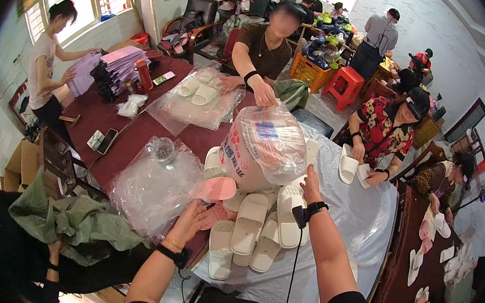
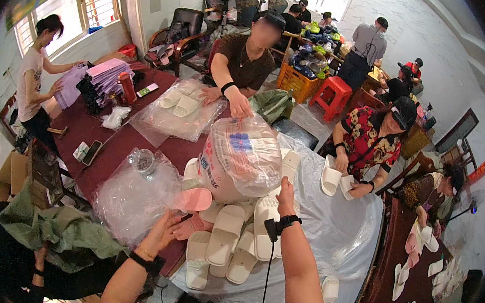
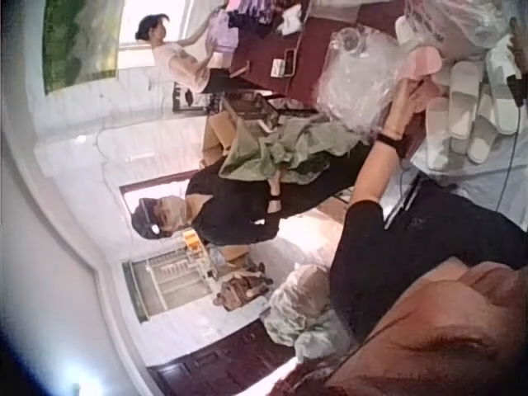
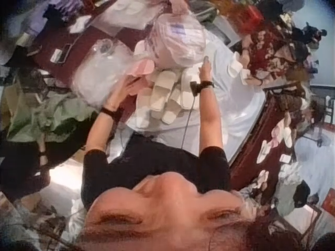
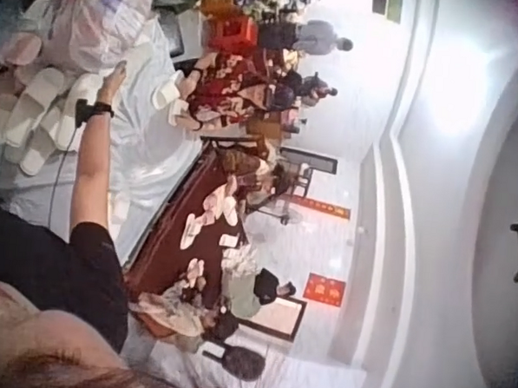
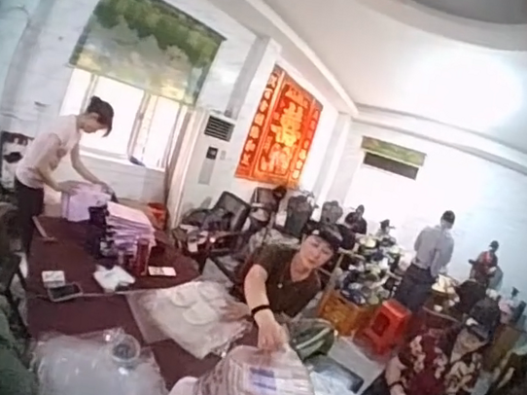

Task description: Manually assembling and finishing shoe components at a factory workstation.

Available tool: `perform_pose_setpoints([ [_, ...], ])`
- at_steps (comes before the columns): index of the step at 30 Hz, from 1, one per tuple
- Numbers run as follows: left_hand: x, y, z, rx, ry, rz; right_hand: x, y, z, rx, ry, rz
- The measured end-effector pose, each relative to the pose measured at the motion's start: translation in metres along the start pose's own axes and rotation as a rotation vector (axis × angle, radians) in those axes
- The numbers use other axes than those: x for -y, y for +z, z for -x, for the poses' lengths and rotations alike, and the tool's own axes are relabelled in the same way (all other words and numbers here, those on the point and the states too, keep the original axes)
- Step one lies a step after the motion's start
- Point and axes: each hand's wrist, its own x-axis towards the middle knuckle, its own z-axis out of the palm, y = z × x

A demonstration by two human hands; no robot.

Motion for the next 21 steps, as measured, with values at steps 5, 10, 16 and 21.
perform_pose_setpoints([
  [5, -0.003, -0.029, -0.001, -0.091, -0.036, -0.084, 0.017, 0.018, 0.003, 0.076, -0.132, -0.005],
  [10, -0.039, 0.007, -0.054, 0.035, 0.127, -0.108, 0.02, 0.028, 0.001, 0.219, -0.047, 0.091],
  [16, -0.092, 0.091, -0.126, 0.05, 0.298, -0.282, 0.023, 0.026, 0.01, 0.31, 0.028, -0.041],
  [21, -0.119, 0.099, -0.218, -0.024, 0.478, -0.387, 0.018, 0.023, 0.009, 0.338, 0.06, -0.054],
])
